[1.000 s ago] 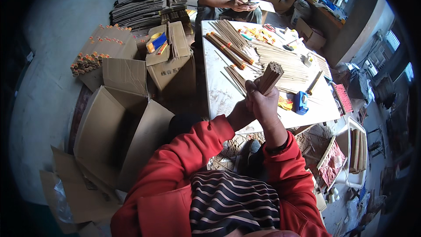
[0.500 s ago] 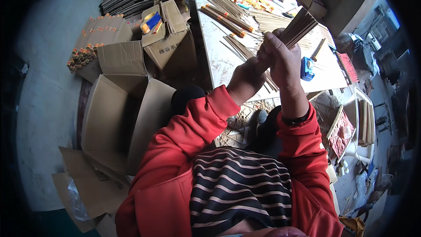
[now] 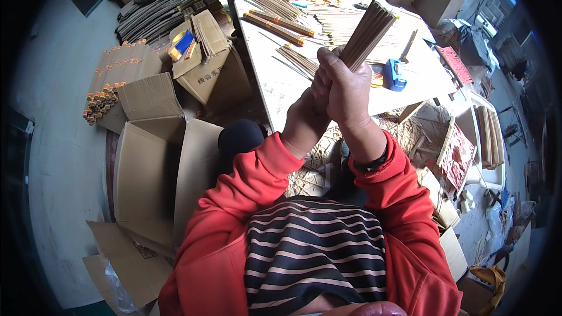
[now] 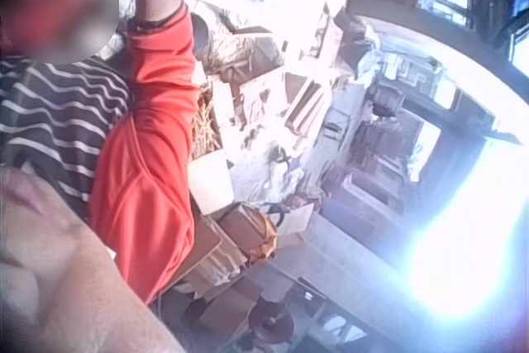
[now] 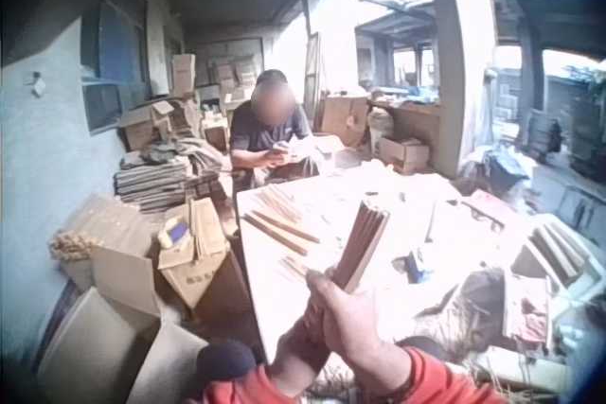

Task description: The person gathers thin wooden sticks, aligns them into a bundle, and secures the bundle with a rubber band. The person repeats this process multiple times, placing finished bundles on the table.

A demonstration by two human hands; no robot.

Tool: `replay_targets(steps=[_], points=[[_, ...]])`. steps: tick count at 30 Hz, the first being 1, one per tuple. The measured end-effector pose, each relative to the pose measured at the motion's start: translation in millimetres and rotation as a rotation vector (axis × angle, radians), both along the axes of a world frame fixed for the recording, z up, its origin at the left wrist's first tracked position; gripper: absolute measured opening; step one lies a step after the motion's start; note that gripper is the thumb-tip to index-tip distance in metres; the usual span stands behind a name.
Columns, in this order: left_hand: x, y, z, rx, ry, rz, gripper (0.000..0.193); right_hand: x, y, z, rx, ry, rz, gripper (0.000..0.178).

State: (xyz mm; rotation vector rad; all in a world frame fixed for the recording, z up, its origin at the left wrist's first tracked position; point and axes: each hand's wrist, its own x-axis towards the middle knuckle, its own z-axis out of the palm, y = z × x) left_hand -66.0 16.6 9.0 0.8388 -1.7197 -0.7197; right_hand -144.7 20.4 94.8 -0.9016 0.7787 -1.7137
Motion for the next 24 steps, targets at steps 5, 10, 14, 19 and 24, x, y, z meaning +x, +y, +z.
replay_targets(steps=[5,10,14,19,24], points=[[6,-6,-11,0.155,0.021,-0.019,0.015,-18,-24,-9,-0.113,0.277,0.126,0.025],[29,-31,-5,0.730,0.460,-0.129,0.012,-109,-78,-25,-0.068,0.522,-0.091,0.035],[34,-56,-14,0.907,0.640,-0.223,0.011,-189,-122,-113,0.272,1.231,-0.264,0.021],[33,-73,-33,1.007,0.647,-0.306,0.011,-210,-157,-160,0.324,1.701,-0.103,0.028],[35,-85,-42,1.077,0.643,-0.347,0.011,-215,-175,-169,0.403,1.789,0.069,0.031]])
